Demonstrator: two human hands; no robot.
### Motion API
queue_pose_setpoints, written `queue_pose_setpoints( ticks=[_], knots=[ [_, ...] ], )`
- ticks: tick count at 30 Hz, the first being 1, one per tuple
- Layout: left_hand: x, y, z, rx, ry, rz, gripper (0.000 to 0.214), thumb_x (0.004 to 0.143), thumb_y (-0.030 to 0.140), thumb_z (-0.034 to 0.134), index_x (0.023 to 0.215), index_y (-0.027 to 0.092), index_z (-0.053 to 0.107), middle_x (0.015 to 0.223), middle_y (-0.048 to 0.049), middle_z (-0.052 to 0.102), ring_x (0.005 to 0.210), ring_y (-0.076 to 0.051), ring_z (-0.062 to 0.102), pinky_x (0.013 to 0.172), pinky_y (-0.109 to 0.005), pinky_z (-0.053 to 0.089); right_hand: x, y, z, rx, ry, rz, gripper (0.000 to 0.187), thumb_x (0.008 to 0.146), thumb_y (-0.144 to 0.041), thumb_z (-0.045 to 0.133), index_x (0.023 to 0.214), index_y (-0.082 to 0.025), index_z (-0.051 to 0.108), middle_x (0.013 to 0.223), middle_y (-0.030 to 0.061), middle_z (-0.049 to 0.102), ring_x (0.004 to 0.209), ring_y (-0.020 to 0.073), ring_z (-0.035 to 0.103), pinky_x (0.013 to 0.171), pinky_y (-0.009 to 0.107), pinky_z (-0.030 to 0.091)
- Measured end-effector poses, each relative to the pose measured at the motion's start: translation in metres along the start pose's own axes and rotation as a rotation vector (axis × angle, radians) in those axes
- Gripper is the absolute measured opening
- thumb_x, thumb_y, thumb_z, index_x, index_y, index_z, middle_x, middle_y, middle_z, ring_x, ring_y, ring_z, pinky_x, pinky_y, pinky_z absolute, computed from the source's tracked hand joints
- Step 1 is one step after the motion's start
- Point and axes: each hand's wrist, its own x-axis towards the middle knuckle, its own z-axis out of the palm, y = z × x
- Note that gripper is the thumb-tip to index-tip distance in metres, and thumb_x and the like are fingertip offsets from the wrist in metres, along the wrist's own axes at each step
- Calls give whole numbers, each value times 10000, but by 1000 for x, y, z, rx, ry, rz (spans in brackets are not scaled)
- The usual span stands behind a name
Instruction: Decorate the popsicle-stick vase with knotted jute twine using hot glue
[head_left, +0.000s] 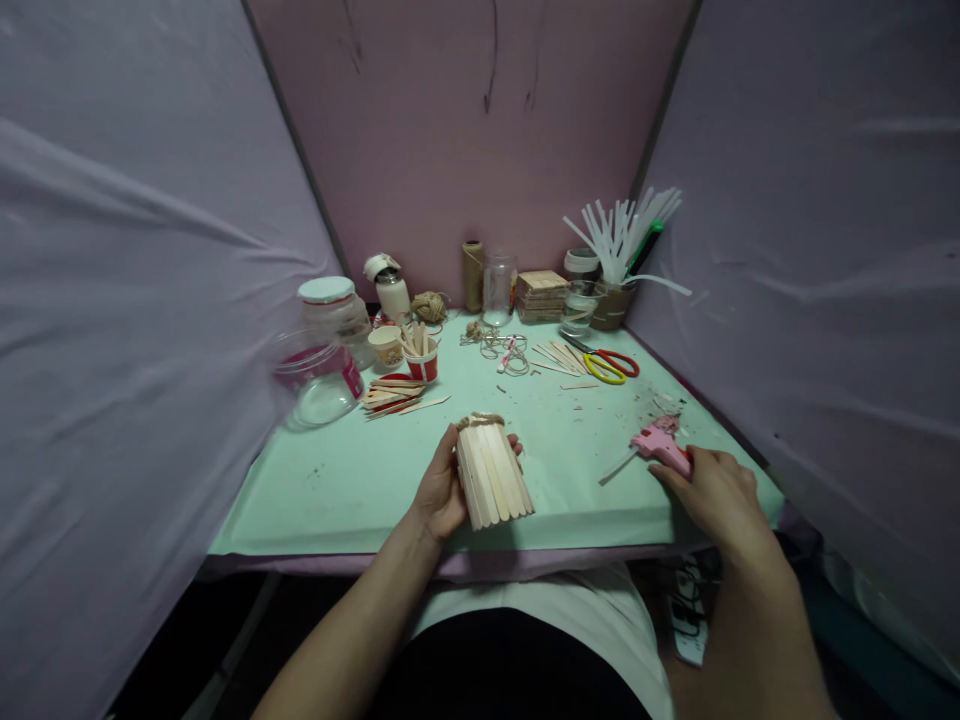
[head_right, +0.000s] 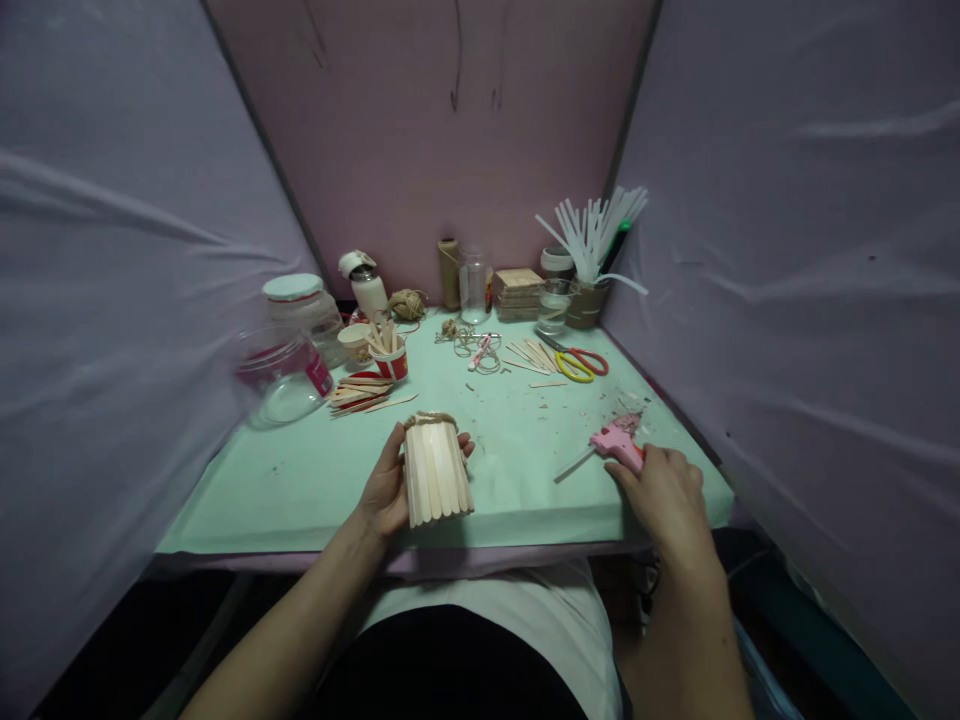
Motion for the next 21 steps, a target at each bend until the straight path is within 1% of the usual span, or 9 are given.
queue_pose_setpoints(
  ticks=[4, 7, 9, 12, 14, 16, 18, 20, 21],
  knots=[
    [-2, 1, -1, -6, -23, -22, 597, 789, 570, 599, 1151, 95, 607, 1101, -158, 681, 1079, -264, 623, 1024, -430, 414, 2, -3, 4, 4, 62, 18, 476, 837, -505, 499, 984, -84, 666, 910, 217, 628, 871, 347, 582, 737, 418, 425],
    [-3, 0, 0, 14, 24, -43, 579, 795, 565, 594, 1125, 90, 625, 1035, -147, 700, 992, -244, 652, 1001, -418, 432, 2, -3, 4, 77, 84, 27, 494, 841, -491, 470, 1013, -70, 662, 892, 218, 626, 891, 353, 576, 752, 440, 433],
    [-3, -1, 2, 41, 69, -23, 549, 786, 554, 613, 1100, 105, 641, 983, -135, 711, 945, -236, 662, 981, -405, 445, 2, -3, 2, 207, 103, 28, 494, 837, -487, 446, 1007, -75, 660, 874, 199, 632, 905, 343, 577, 787, 449, 440],
    [-2, -4, 3, 78, 114, 23, 537, 746, 557, 660, 1086, 141, 655, 968, -116, 711, 942, -240, 659, 959, -395, 459, -3, -9, -8, 586, 103, 82, 485, 826, -526, 422, 995, -133, 649, 898, 150, 648, 879, 297, 598, 772, 417, 473],
    [-2, -6, 3, 104, 143, 59, 543, 714, 559, 691, 1082, 161, 660, 997, -108, 704, 976, -248, 645, 951, -393, 464, -9, -19, -20, 905, 68, 169, 480, 806, -569, 452, 976, -162, 640, 907, 120, 653, 812, 256, 616, 700, 372, 497],
    [-1, -7, 3, 149, 159, 95, 521, 687, 511, 735, 1074, 170, 664, 1014, -99, 698, 981, -245, 636, 934, -385, 471, -19, -33, -34, 1207, -3, 230, 473, 781, -594, 514, 947, -170, 642, 914, 105, 653, 735, 214, 617, 621, 325, 502],
    [-2, -9, 3, 218, 141, 123, 496, 659, 415, 781, 1074, 170, 661, 1011, -90, 695, 948, -232, 634, 907, -370, 479, -33, -50, -49, 1449, -25, 235, 437, 762, -578, 570, 932, -183, 651, 916, 93, 658, 667, 182, 600, 553, 297, 491],
    [-3, -10, 4, 283, 128, 160, 501, 635, 326, 803, 1086, 179, 643, 1030, -80, 690, 923, -217, 631, 884, -354, 479, -48, -66, -63, 1637, -27, 179, 377, 785, -535, 572, 927, -196, 654, 882, 81, 661, 639, 173, 590, 540, 298, 492],
    [-3, -11, 5, 307, 135, 181, 518, 625, 300, 809, 1098, 188, 627, 1056, -76, 684, 924, -214, 628, 880, -352, 477, -56, -73, -68, 1709, -39, 126, 354, 806, -516, 556, 934, -201, 653, 859, 76, 658, 633, 175, 588, 544, 309, 497]
  ],
)
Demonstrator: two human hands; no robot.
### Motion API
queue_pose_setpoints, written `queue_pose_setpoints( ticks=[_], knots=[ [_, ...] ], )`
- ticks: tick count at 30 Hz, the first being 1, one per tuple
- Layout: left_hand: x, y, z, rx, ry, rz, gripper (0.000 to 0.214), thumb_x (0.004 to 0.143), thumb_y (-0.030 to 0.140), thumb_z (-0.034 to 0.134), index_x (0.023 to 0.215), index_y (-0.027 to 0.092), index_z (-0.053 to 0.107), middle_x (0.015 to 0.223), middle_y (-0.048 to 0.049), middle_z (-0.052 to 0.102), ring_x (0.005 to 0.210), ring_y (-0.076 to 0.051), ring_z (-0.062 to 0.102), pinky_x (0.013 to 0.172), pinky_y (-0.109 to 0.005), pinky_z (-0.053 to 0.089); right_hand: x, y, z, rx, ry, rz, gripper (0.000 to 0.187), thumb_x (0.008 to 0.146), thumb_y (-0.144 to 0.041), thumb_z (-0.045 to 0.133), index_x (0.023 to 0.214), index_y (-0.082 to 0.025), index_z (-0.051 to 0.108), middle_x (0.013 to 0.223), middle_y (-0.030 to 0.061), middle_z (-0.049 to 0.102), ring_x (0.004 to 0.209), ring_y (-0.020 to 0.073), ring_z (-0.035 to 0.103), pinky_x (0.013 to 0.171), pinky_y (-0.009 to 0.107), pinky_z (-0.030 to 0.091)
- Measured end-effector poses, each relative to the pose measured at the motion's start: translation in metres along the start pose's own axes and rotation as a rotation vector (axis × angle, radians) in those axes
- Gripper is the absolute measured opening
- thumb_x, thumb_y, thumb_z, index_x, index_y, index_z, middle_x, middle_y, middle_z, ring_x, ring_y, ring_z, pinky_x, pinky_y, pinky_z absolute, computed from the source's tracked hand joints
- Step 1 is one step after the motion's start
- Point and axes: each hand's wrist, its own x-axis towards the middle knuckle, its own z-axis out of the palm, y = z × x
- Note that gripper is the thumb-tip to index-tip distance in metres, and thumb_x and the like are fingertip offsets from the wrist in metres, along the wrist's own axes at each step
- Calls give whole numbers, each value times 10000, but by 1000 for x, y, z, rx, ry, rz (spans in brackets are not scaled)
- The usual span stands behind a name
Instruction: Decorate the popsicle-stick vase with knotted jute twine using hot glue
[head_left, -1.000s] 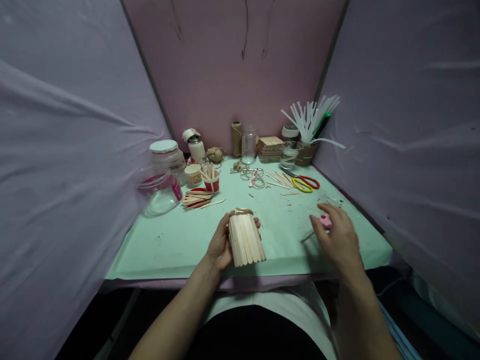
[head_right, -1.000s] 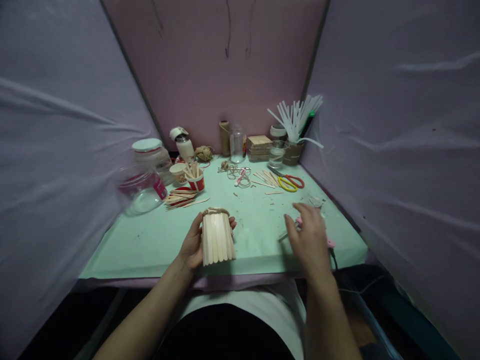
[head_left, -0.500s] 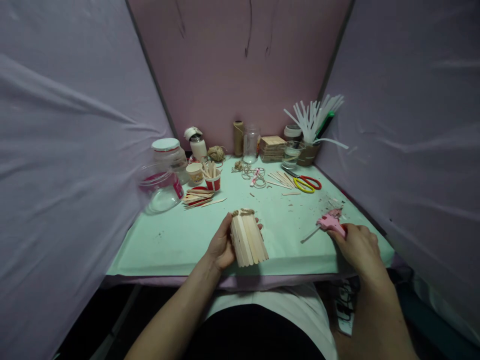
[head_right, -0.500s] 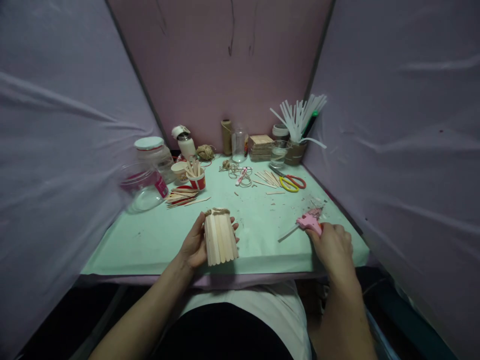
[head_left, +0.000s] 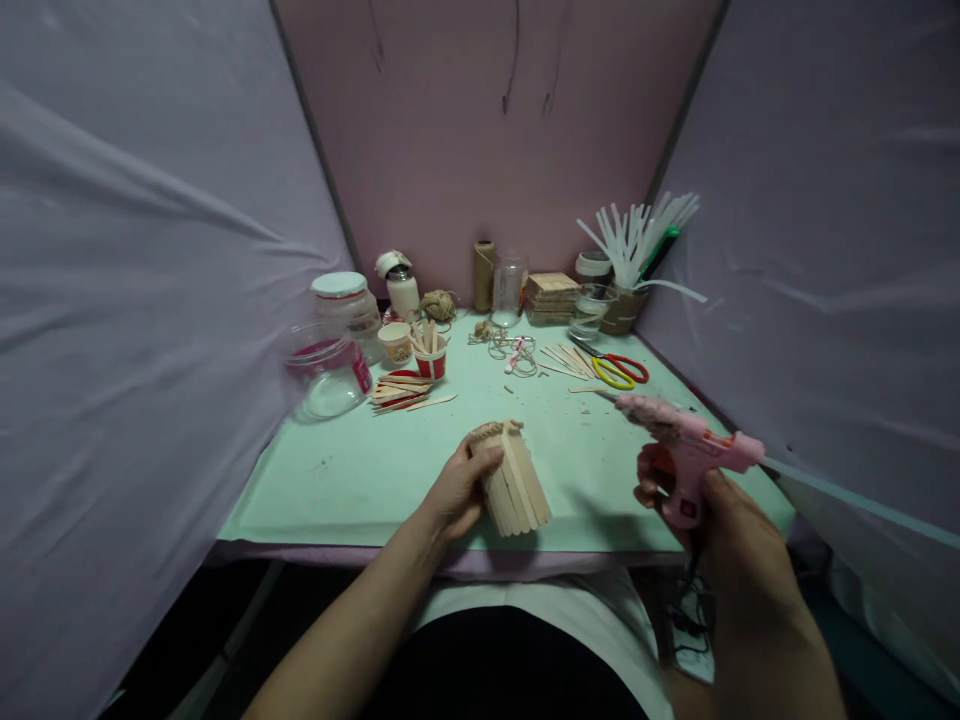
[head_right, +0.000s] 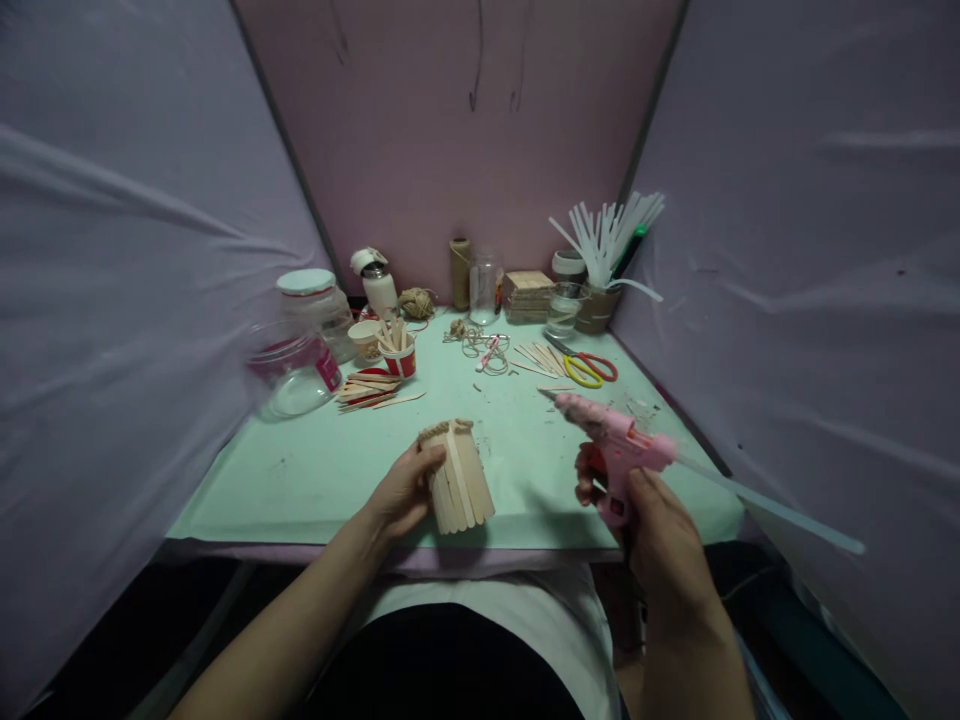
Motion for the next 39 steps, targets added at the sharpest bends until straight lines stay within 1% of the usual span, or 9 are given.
queue_pose_setpoints(
  ticks=[6, 10, 14, 18, 22, 25, 28, 34, 39],
  knots=[
    [-3, 0, 5, 223, 64, 176, 685, 606, 275, 827, 1210, 212, 509, 1189, -93, 633, 1064, -245, 589, 952, -366, 424, -25, -4, 39, 58, -306, -203, 439, 883, -517, 422, 1054, -166, 624, 944, 130, 645, 742, 236, 626, 549, 351, 506],
    [-9, 2, 9, 401, 35, 302, 744, 605, 239, 824, 1257, 205, 467, 1232, -104, 601, 1154, -261, 549, 1009, -356, 379, -24, 1, 63, 66, -294, -341, 448, 913, -513, 392, 1180, -199, 567, 1066, 132, 625, 886, 257, 644, 635, 368, 534],
    [-16, 3, 15, 398, 74, 367, 789, 560, 184, 836, 1258, 210, 470, 1229, -98, 590, 1204, -279, 515, 1028, -347, 366, -26, 6, 76, -26, -298, -385, 528, 919, -541, 378, 1317, -205, 465, 1210, 154, 582, 1045, 290, 620, 776, 432, 552],
    [-18, 2, 16, 372, 102, 403, 833, 520, 154, 847, 1264, 216, 478, 1205, -83, 592, 1217, -285, 501, 1036, -337, 359, -30, 8, 76, -104, -297, -412, 520, 932, -530, 363, 1332, -209, 443, 1289, 160, 544, 1123, 302, 594, 825, 452, 551],
    [-19, 1, 17, 381, 91, 409, 828, 548, 163, 838, 1281, 224, 456, 1194, -76, 600, 1202, -270, 516, 1043, -325, 350, -32, 8, 74, -152, -310, -374, 512, 947, -515, 332, 1347, -208, 423, 1234, 161, 584, 1087, 298, 620, 751, 413, 570],
    [-19, 2, 17, 406, 58, 417, 855, 612, 187, 807, 1346, 228, 370, 1212, -86, 594, 1182, -256, 535, 1048, -331, 345, -33, 9, 73, -138, -316, -352, 489, 948, -506, 341, 1323, -208, 438, 1202, 156, 600, 1066, 293, 628, 686, 376, 570],
    [-20, 1, 17, 462, 38, 450, 883, 673, 204, 767, 1402, 228, 269, 1235, -99, 582, 1170, -244, 542, 1057, -345, 337, -35, 11, 73, -77, -318, -365, 471, 939, -505, 375, 1291, -207, 471, 1230, 152, 583, 1064, 283, 624, 747, 394, 562],
    [-20, -1, 16, 462, 60, 459, 805, 687, 218, 755, 1373, 223, 334, 1206, -90, 597, 1158, -246, 543, 1037, -332, 349, -41, 13, 74, -21, -343, -301, 480, 929, -520, 393, 1303, -226, 458, 1252, 153, 578, 1006, 276, 652, 700, 375, 565],
    [-16, -3, 13, 517, 102, 447, 698, 709, 264, 730, 1314, 212, 386, 1198, -93, 589, 1103, -240, 564, 988, -334, 393, -46, 16, 72, -49, -381, -294, 471, 915, -538, 411, 1249, -225, 524, 1193, 132, 620, 1134, 307, 596, 824, 416, 539]
  ],
)
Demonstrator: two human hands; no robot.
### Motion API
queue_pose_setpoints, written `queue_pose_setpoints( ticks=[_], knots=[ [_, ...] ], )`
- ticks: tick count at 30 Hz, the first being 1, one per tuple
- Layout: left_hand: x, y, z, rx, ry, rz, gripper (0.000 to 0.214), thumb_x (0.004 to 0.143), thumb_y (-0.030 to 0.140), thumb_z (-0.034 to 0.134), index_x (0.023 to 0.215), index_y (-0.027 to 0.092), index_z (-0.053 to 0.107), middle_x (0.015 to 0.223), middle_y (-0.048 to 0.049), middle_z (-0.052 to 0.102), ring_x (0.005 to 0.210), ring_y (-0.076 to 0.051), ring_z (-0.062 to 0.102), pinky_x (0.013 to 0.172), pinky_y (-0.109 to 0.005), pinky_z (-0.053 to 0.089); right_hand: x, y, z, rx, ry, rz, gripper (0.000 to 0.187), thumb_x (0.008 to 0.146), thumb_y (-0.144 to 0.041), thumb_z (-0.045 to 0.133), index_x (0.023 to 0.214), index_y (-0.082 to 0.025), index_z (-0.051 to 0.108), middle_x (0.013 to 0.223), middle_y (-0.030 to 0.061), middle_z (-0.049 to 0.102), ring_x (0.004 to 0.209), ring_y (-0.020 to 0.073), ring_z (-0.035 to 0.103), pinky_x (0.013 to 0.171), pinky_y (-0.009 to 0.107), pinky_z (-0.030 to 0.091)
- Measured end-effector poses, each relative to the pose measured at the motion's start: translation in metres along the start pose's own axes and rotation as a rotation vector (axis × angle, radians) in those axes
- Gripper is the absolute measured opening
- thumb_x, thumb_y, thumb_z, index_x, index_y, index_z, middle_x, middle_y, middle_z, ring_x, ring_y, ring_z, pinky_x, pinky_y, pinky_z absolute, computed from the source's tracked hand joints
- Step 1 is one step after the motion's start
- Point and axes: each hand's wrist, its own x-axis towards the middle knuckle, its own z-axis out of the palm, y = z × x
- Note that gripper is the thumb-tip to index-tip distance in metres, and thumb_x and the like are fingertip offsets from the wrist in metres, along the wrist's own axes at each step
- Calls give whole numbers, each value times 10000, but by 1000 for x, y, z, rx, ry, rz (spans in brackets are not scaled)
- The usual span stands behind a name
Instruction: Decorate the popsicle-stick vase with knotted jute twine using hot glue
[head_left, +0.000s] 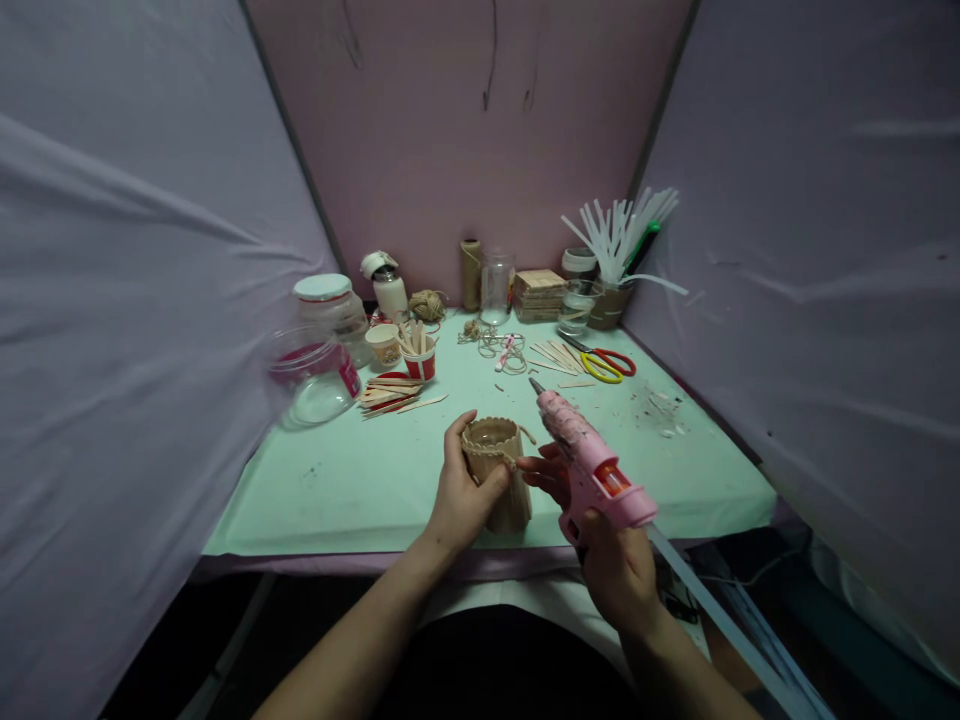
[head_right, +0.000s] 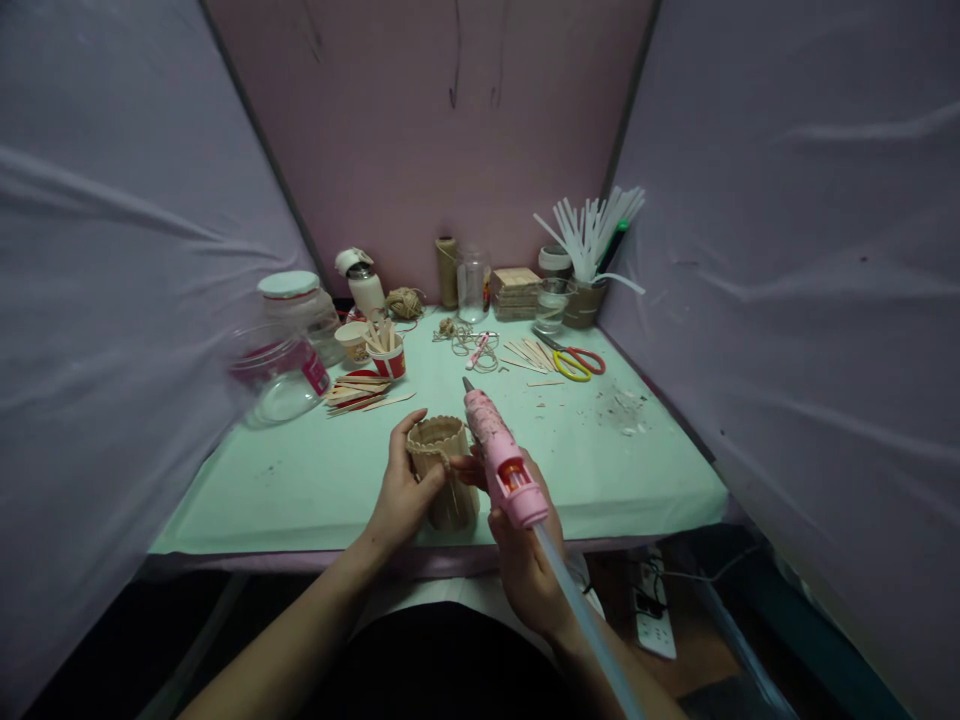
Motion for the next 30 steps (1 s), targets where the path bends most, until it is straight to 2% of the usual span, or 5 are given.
queue_pose_setpoints(
  ticks=[5, 9, 13, 19, 30],
  knots=[
    [3, -5, -2, 30, -109, -43, 678, 769, 420, 672, 1306, 209, 317, 1217, -112, 574, 1086, -240, 582, 964, -374, 431, -5, 4, -2, -20, -26, 71, 513, 920, -538, 401, 1313, -218, 482, 1161, 132, 634, 1160, 301, 580, 702, 334, 531],
    [5, -10, -6, -25, -211, -58, 858, 676, 609, 695, 1321, 206, 296, 1236, -135, 565, 1120, -278, 573, 974, -398, 436, -6, 2, -2, -32, -16, 101, 540, 922, -563, 379, 1336, -225, 455, 1127, 128, 651, 1060, 278, 631, 511, 264, 453],
    [7, -19, -9, -70, -252, -52, 953, 593, 690, 698, 1320, 219, 301, 1255, -143, 557, 1123, -299, 576, 954, -399, 455, -7, 1, -2, -36, -24, 83, 519, 929, -553, 377, 1325, -232, 471, 1136, 124, 646, 1059, 279, 622, 510, 276, 442],
    [23, -19, -20, -9, -290, 11, 827, 643, 482, 779, 1298, 220, 348, 1264, -124, 549, 1153, -285, 556, 997, -405, 431, -5, 6, -3, 47, -6, 66, 465, 932, -513, 411, 1289, -228, 498, 1219, 124, 590, 1127, 287, 579, 780, 369, 501],
    [59, -28, -55, 268, -337, 280, 723, 768, 261, 671, 1382, 279, 290, 1423, -119, 392, 1291, -268, 438, 1091, -453, 341, -7, 10, -15, -48, -56, 90, 455, 928, -537, 387, 1216, -224, 548, 1080, 104, 627, 933, 235, 612, 734, 345, 482]
  ],
)
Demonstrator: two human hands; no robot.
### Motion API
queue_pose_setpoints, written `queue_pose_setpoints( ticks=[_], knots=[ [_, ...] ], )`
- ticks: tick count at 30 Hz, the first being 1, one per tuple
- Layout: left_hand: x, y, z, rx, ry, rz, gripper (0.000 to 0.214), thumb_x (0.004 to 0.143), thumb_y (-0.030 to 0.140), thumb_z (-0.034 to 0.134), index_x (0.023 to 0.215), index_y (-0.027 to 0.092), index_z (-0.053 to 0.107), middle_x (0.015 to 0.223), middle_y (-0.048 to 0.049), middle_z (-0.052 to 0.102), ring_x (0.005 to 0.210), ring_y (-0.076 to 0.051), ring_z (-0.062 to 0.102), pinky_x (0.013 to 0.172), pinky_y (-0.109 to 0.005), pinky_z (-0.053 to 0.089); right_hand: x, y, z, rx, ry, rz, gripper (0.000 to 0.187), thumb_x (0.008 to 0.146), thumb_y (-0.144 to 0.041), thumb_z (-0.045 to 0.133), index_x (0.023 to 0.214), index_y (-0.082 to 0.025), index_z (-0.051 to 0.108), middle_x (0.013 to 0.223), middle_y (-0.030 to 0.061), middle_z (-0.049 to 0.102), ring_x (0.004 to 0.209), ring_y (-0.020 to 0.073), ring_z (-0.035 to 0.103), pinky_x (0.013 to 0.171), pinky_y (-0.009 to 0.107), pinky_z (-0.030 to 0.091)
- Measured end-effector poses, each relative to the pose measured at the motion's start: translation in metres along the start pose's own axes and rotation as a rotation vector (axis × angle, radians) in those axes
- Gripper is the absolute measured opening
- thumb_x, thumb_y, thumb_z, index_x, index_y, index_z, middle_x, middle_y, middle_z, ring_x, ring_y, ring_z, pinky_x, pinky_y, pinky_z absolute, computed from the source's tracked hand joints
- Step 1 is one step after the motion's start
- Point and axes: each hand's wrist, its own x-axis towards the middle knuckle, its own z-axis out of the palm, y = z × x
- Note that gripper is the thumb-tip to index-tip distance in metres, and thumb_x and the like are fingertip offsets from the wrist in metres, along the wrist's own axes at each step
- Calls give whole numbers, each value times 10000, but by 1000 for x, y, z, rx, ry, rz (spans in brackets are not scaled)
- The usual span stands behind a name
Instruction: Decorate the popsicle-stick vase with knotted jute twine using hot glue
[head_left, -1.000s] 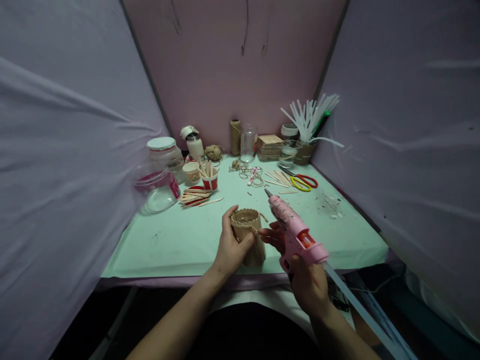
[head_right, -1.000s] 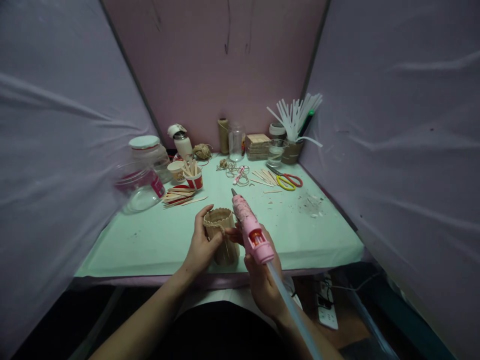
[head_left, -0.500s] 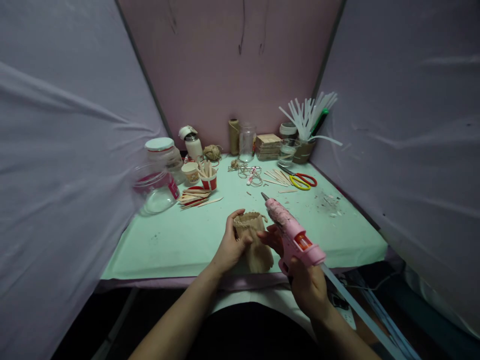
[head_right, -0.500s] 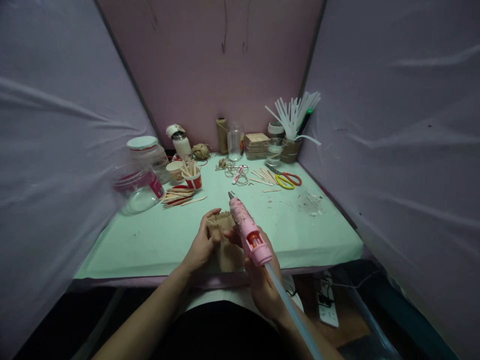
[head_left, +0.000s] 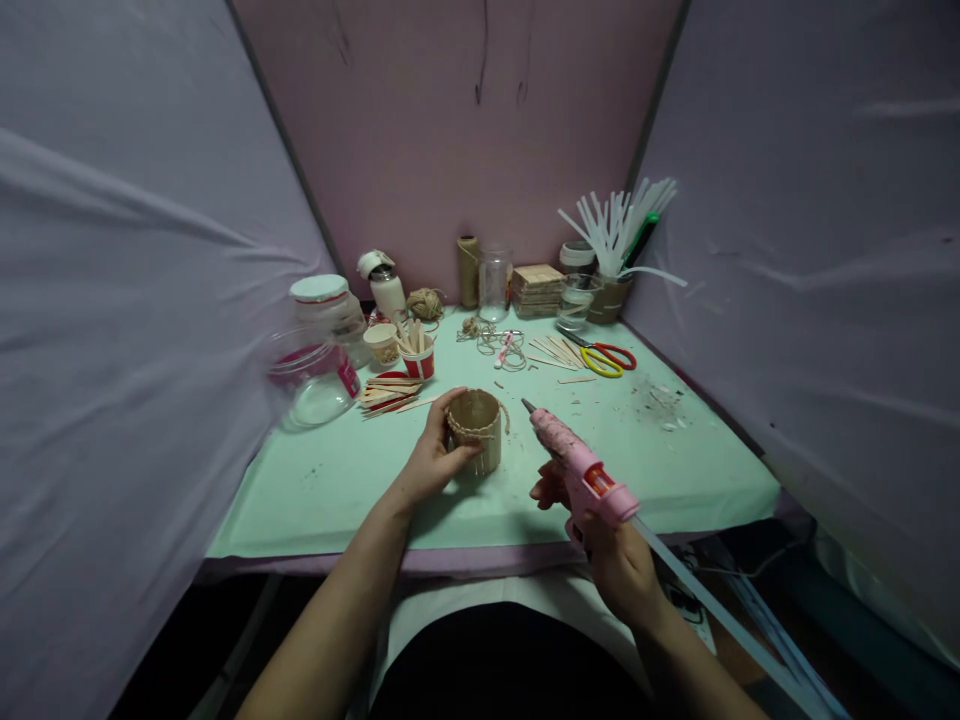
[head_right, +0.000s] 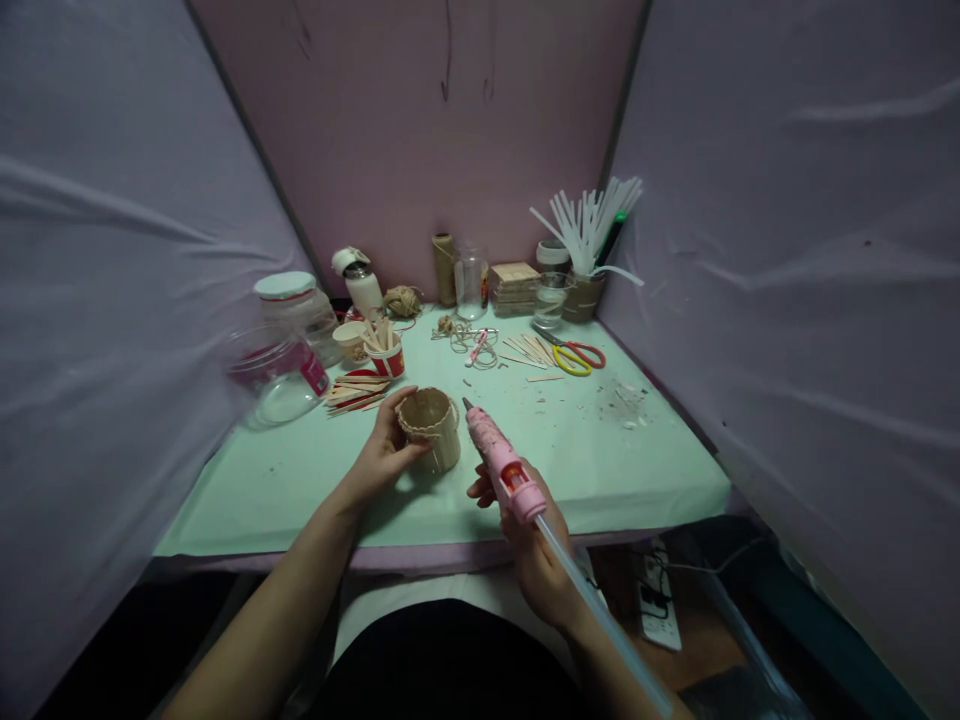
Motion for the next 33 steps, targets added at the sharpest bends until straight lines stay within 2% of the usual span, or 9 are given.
queue_pose_setpoints(
  ticks=[4, 8, 13, 15, 17, 22, 24, 29, 33],
  knots=[
    [-2, 8, 0, 311, 64, 228, 636, 757, 273, 691, 1317, 274, 388, 1487, -134, 272, 1387, -310, 291, 1109, -512, 296, -4, -1, -3, -1, -49, 57, 511, 905, -608, 362, 1229, -253, 536, 1088, 95, 630, 891, 233, 606, 675, 334, 481],
    [-2, 21, 0, 560, 105, 398, 471, 758, 267, 700, 1184, 251, 502, 1388, -124, 372, 1323, -292, 358, 1064, -502, 354, -6, 0, -4, 2, -50, 73, 457, 914, -573, 376, 1219, -278, 547, 1040, 81, 647, 878, 234, 599, 665, 333, 476],
    [5, 19, -1, 698, 74, 456, 162, 837, 207, 571, 996, 214, 536, 1262, -105, 494, 1257, -260, 401, 1061, -497, 342, -7, 4, -4, 32, -64, 74, 475, 923, -569, 366, 1211, -240, 551, 996, 97, 645, 863, 228, 586, 666, 333, 461],
    [11, 18, -4, 687, 70, 434, 82, 854, 206, 525, 935, 208, 520, 1184, -97, 544, 1242, -257, 413, 1061, -499, 332, -8, 6, -4, 47, -77, 89, 477, 930, -562, 359, 1212, -225, 545, 986, 99, 641, 841, 214, 582, 627, 311, 441],
    [17, 19, -7, 644, 67, 354, 48, 874, 231, 485, 910, 207, 507, 1088, -87, 576, 1207, -250, 442, 1048, -481, 338, -8, 7, -3, 65, -87, 106, 483, 931, -560, 366, 1216, -212, 541, 980, 98, 638, 807, 198, 576, 598, 294, 421],
    [26, 32, -14, 531, -47, 36, 181, 922, 337, 412, 937, 190, 515, 1015, -82, 574, 1028, -223, 520, 909, -377, 412, -2, 1, 4, 89, -94, 165, 484, 922, -555, 401, 1166, -173, 572, 912, 94, 643, 757, 184, 565, 593, 287, 417],
    [28, 34, -15, 497, -82, -38, 208, 923, 358, 409, 939, 185, 523, 965, -62, 580, 929, -203, 532, 851, -345, 422, 3, 0, 8, 101, -87, 205, 464, 916, -549, 427, 1107, -163, 599, 866, 84, 649, 733, 178, 564, 614, 291, 427],
    [32, 24, -9, 356, 13, -52, 175, 878, 331, 500, 956, 183, 550, 950, -38, 603, 910, -181, 543, 846, -299, 419, 13, 9, 12, 161, -53, 191, 428, 916, -538, 447, 1029, -166, 628, 870, 74, 657, 732, 171, 566, 656, 301, 441],
    [34, 13, -4, 176, 49, -66, 276, 869, 297, 519, 1122, 190, 543, 978, -34, 608, 915, -162, 560, 852, -282, 425, 14, 15, 13, 189, -19, 182, 421, 923, -526, 445, 1066, -168, 613, 896, 74, 656, 719, 164, 559, 620, 292, 425]
  ],
)
